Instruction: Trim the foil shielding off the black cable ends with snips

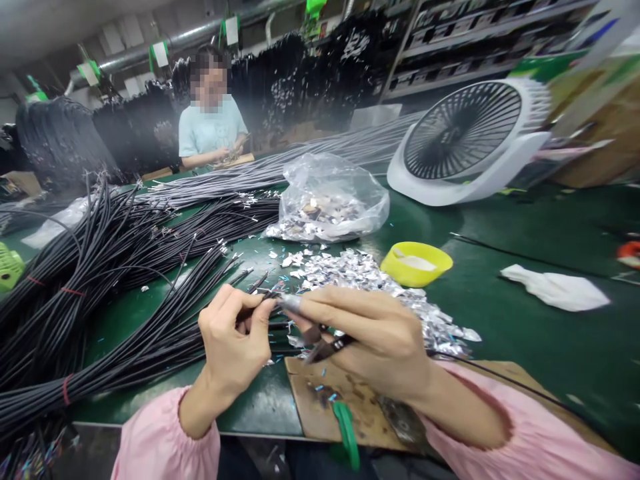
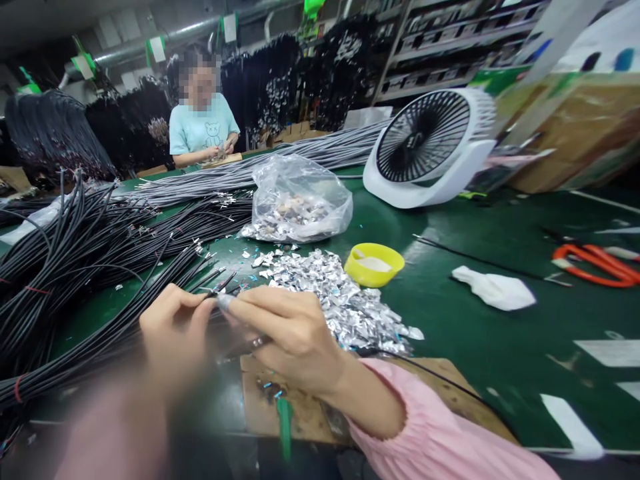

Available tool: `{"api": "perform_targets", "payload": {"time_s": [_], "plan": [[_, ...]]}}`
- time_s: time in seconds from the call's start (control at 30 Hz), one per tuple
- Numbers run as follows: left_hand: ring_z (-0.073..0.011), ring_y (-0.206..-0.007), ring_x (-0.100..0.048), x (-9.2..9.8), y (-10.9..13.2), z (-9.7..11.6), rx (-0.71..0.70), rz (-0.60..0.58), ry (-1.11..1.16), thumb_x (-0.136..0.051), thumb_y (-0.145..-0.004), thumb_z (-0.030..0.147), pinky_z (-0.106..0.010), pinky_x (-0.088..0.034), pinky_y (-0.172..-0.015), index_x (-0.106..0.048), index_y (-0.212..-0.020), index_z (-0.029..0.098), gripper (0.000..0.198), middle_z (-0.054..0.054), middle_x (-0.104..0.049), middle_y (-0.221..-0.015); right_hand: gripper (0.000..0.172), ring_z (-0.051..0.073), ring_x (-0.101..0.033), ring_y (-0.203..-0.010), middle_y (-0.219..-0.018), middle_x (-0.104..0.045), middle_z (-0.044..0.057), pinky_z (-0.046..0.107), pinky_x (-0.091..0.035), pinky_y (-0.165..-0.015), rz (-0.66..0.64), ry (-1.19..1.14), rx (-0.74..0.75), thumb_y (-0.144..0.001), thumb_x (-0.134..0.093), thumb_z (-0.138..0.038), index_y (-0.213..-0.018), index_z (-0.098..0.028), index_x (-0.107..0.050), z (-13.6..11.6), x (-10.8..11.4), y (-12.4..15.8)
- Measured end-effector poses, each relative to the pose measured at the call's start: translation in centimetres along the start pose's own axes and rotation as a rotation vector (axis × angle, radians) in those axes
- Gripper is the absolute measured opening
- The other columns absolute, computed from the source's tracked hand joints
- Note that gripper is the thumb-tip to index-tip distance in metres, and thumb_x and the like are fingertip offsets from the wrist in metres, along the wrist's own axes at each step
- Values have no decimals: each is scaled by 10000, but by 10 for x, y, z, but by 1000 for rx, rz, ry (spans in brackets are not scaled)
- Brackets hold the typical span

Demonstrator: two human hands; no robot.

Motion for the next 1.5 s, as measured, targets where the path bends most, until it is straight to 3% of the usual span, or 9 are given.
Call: {"api": "perform_targets", "payload": {"time_s": [0.17, 0.23, 0.47, 0.8, 0.93, 1.1, 1.3, 1.4, 1.5], "plan": [[-90, -523, -508, -1, 3, 1, -51, 37, -16, -603, -792, 192, -211, -377, -460, -566, -656, 173, 141, 25, -533, -596, 98, 105, -549, -480, -584, -629, 11, 214, -436, -429, 45, -111, -320, -755, -613, -112, -698, -182, -651, 1, 0, -6], [-89, -537, -519, -2, 5, 1, -90, 53, -18, -609, -784, 161, -211, -397, -480, -569, -671, 174, 121, 23, -554, -621, 172, 91, -502, -438, -517, -587, -6, 207, -390, -390, 24, -158, -418, -755, -613, -145, -586, -176, -612, 2, 0, -10], [-81, -535, -514, -5, 8, 3, -87, 34, 10, -621, -774, 154, -205, -404, -497, -573, -656, 172, 129, 25, -547, -610, 239, 59, -355, -403, -424, -420, -46, 197, -262, -357, -7, -279, -540, -717, -572, -128, -484, -160, -532, 2, -1, -12], [-96, -502, -483, -3, -3, -3, 283, -287, 255, -476, -867, 305, -214, -349, -462, -604, -613, 166, 317, 9, -535, -544, 164, 68, -391, -432, -471, -481, -31, 198, -297, -393, -99, -168, -501, -699, -549, -115, -544, -158, -585, 8, -6, -8], [-101, -516, -491, -2, -5, -1, 284, -324, 245, -477, -863, 308, -216, -347, -476, -600, -610, 166, 315, 7, -547, -549, 250, 76, -397, -447, -472, -450, -32, 205, -311, -409, -16, -238, -566, -784, -535, -201, -536, -169, -534, 12, -4, -9], [-113, -537, -518, -2, -6, -2, 275, -363, 249, -530, -829, 282, -217, -381, -509, -622, -618, 161, 260, -3, -580, -567, 233, 72, -398, -482, -515, -445, -35, 195, -320, -425, -87, -366, -535, -789, -535, -195, -559, -159, -536, 11, -3, -13], [-123, -580, -517, -2, -7, -3, 302, -451, 194, -519, -837, 320, -224, -381, -523, -645, -679, 154, 262, -24, -593, -619, 128, 79, -440, -477, -548, -521, -16, 200, -332, -427, -120, -221, -420, -780, -572, -162, -657, -147, -603, 9, -2, -8], [-102, -543, -479, -1, -11, -3, 434, -560, 375, -532, -826, 333, -208, -346, -478, -625, -656, 142, 272, -13, -554, -586, 138, 96, -489, -539, -599, -551, 9, 210, -371, -487, -86, -73, -268, -778, -518, -72, -680, -147, -582, 7, -3, -7], [-54, -412, -344, 1, -16, -4, 635, -655, 671, -619, -744, 452, -191, -249, -397, -577, -615, 131, 349, 43, -422, -462, 152, 87, -474, -530, -580, -519, -6, 198, -368, -482, -66, -108, -252, -788, -520, -66, -667, -154, -546, 6, -3, -9]]}}
Point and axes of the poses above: each hand's wrist, its own y-axis away from the middle knuckle, its own x-axis out of the back of the hand, z = x × y, the point moved 1 cm from there along -y, towards the middle knuckle
